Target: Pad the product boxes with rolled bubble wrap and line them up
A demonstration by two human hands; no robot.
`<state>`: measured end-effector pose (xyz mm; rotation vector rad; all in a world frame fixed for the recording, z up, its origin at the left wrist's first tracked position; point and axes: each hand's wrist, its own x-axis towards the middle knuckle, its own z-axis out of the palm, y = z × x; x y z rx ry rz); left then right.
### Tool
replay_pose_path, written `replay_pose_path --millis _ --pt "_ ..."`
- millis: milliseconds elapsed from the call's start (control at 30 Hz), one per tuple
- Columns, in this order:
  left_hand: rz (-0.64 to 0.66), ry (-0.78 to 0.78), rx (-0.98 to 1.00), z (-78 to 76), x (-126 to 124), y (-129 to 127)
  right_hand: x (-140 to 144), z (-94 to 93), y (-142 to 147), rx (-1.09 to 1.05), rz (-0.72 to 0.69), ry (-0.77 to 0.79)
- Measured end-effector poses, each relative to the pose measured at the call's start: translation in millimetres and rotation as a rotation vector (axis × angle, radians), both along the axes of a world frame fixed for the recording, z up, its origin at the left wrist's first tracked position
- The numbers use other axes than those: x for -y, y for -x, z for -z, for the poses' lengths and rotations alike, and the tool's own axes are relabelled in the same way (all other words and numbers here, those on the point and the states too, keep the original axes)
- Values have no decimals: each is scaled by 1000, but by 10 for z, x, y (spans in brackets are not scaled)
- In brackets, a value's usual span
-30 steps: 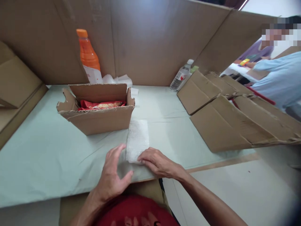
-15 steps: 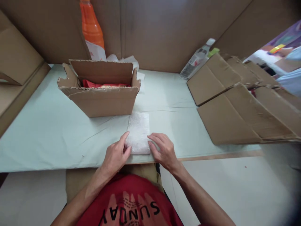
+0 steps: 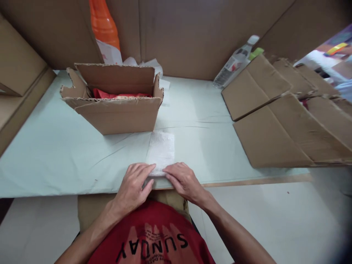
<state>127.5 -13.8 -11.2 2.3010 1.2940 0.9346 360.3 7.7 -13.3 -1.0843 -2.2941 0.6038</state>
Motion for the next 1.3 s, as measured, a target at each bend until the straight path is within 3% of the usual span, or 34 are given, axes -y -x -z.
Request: replay_pose_path --millis 67,133,267,333,467,600,667,767,833,900,1000,1100,1300 --pt "-11 48 36 -9 29 3 4 -36 1 -66 -6 179" --pt "-59 83 50 6 6 -11 13 -59 8 -100 34 252" --pt "-164 55 -47 81 -130 -72 55 -82 17 -77 205 -110" --pt "-204 41 -113 111 -186 -102 79 -87 18 -14 159 -248" --pt "-240 -10 -90 116 -189 -111 70 -30 46 178 22 -271" --pt "-75 -36 17 80 -82 -39 28 35 86 148 57 -252" --pt "-50 -13 61 61 -29 0 38 10 91 61 63 -195" --pt "-122 29 121 40 8 37 64 -71 83 -47 94 37" --pt "-187 56 136 37 5 47 41 -100 88 -51 131 195" --pt "-254 99 145 43 -2 56 -32 -83 109 5 178 230" --pt "-307 152 132 67 10 75 -197 6 154 150 207 103" --pt "-304 91 38 94 49 90 -319 82 185 243 203 -13" --pt "-279 34 -121 110 92 61 -300 68 177 247 145 -66"
